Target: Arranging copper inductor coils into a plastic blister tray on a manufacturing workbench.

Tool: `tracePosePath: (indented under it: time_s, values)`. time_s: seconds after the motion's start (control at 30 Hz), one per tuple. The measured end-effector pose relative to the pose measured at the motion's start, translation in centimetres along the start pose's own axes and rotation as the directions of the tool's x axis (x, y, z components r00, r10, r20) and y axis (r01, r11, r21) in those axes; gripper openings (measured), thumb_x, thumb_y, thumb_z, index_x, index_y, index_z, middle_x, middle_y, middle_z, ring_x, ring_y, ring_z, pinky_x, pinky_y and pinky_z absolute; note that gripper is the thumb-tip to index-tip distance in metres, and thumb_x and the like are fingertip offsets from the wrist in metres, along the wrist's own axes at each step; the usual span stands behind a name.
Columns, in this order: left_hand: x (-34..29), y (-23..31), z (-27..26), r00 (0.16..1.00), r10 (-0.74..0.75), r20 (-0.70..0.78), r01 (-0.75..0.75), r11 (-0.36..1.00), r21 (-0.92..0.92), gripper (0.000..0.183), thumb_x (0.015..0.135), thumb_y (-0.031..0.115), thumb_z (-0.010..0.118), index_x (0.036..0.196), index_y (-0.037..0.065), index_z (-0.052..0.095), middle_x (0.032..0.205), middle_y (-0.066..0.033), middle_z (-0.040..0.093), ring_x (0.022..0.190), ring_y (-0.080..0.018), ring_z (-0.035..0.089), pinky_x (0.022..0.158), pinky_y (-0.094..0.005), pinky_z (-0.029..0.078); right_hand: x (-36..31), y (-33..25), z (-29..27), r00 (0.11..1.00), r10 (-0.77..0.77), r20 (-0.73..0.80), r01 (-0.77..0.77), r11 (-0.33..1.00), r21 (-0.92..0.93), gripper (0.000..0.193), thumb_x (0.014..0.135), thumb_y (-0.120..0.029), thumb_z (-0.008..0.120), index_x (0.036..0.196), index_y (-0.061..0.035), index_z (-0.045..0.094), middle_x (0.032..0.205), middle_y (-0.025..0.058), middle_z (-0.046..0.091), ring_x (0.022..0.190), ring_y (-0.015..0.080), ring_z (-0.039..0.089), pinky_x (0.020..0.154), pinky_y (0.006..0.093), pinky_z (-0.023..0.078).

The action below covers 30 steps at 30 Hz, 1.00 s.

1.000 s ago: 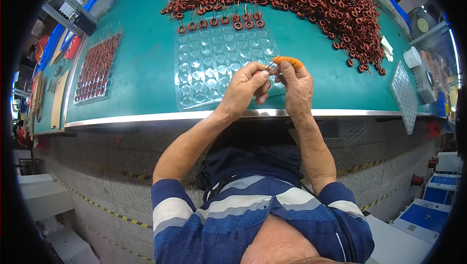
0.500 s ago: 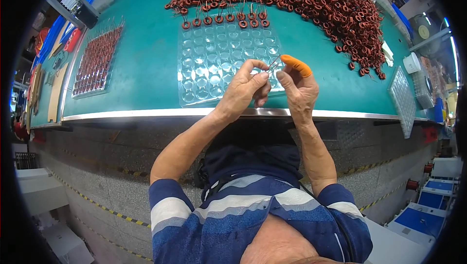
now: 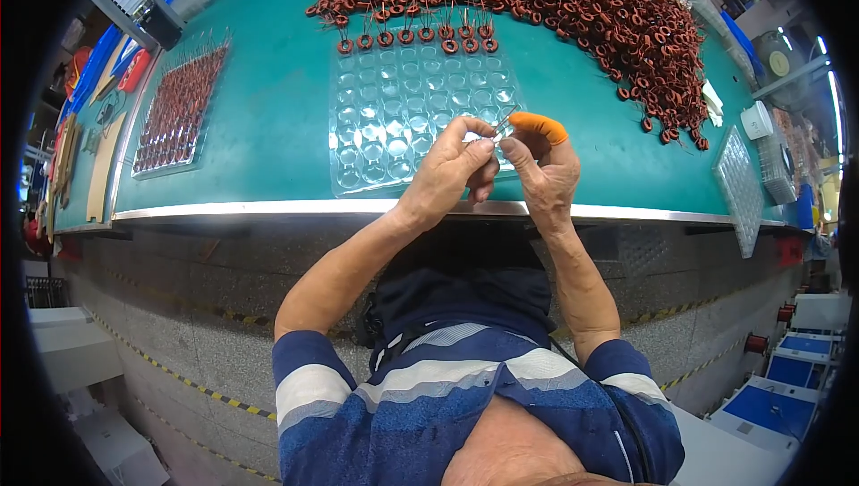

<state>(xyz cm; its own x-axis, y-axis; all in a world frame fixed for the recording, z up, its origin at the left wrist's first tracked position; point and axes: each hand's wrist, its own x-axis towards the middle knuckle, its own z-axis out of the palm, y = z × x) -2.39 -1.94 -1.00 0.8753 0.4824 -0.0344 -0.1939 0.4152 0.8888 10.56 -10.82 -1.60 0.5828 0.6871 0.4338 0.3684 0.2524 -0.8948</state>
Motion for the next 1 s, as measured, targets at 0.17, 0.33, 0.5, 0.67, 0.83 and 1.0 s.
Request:
tracePosePath:
  time_s: [0.17,0.33,0.5,0.67,0.83,1.0]
  values:
    - [0.3,0.6,-0.6,0.985,0.172,-0.015,-0.142,0.861,0.489,0.026,0.102,0.023,0.046,0.115,0.001,0.041,0.07,-0.0011,0.048,0.057,-0.0087,0.045,0.052,-0.0245,0.038,0.8,-0.8,0.9,0.985,0.136,0.11,-0.155,0.97,0.189,0.026,0.085,-0.014,0.074,0.105,-0.0002,0.063,0.087,0.0038,0.067,0.078,0.0092,0.063,0.071,0.0229,0.05]
    - [0.4,2.2,-3.1,0.949,0.314,-0.037,-0.196,0.676,0.71,0.038,0.097,0.019,0.055,0.124,0.0,0.039,0.087,-0.0118,0.06,0.08,-0.0205,0.06,0.075,-0.0354,0.049,4.2,-1.6,1.3,0.959,0.177,0.22,-0.215,0.962,0.167,0.022,0.088,-0.011,0.069,0.105,0.0005,0.064,0.087,0.0058,0.068,0.074,0.0099,0.062,0.066,0.0217,0.05]
    - [-1.6,3.4,-9.9,0.799,0.597,0.071,-0.112,0.033,0.993,0.041,0.084,0.014,0.067,0.118,0.001,0.048,0.106,-0.0181,0.055,0.098,-0.0356,0.055,0.083,-0.0426,0.043,13.0,0.8,4.0,0.95,0.041,0.31,-0.025,0.998,-0.058,0.018,0.089,-0.006,0.062,0.104,0.0017,0.065,0.084,0.0036,0.067,0.072,0.0086,0.06,0.066,0.0212,0.048]
    - [-2.0,2.8,-11.1,0.826,0.562,0.036,-0.061,0.027,0.998,0.032,0.081,0.013,0.067,0.109,0.001,0.055,0.107,-0.0159,0.053,0.1,-0.0335,0.053,0.086,-0.0419,0.041,18.5,6.2,8.0,0.859,-0.061,0.509,0.208,0.949,-0.237,0.016,0.088,-0.007,0.064,0.103,-0.0036,0.068,0.081,0.0023,0.068,0.073,0.0064,0.06,0.065,0.0236,0.049]
    - [-1.4,2.8,-11.4,0.856,0.51,0.083,-0.114,0.031,0.993,0.028,0.081,0.01,0.066,0.105,0.001,0.056,0.106,-0.0147,0.054,0.1,-0.0326,0.054,0.087,-0.0417,0.041,20.0,8.2,8.0,0.783,-0.191,0.592,0.434,0.85,-0.3,0.026,0.088,-0.01,0.066,0.114,-0.0076,0.065,0.082,0.0043,0.068,0.069,0.0107,0.062,0.06,0.0256,0.05]
    - [-0.9,2.7,-11.7,0.865,0.499,0.046,-0.115,0.109,0.987,0.024,0.08,0.007,0.066,0.101,-0.001,0.057,0.104,-0.0168,0.056,0.097,-0.0359,0.055,0.084,-0.0424,0.042,18.6,5.5,-0.6,0.855,-0.308,0.418,0.496,0.725,-0.479,0.033,0.088,-0.016,0.067,0.119,-0.0047,0.061,0.091,0.0083,0.065,0.07,0.0153,0.061,0.062,0.03,0.051]
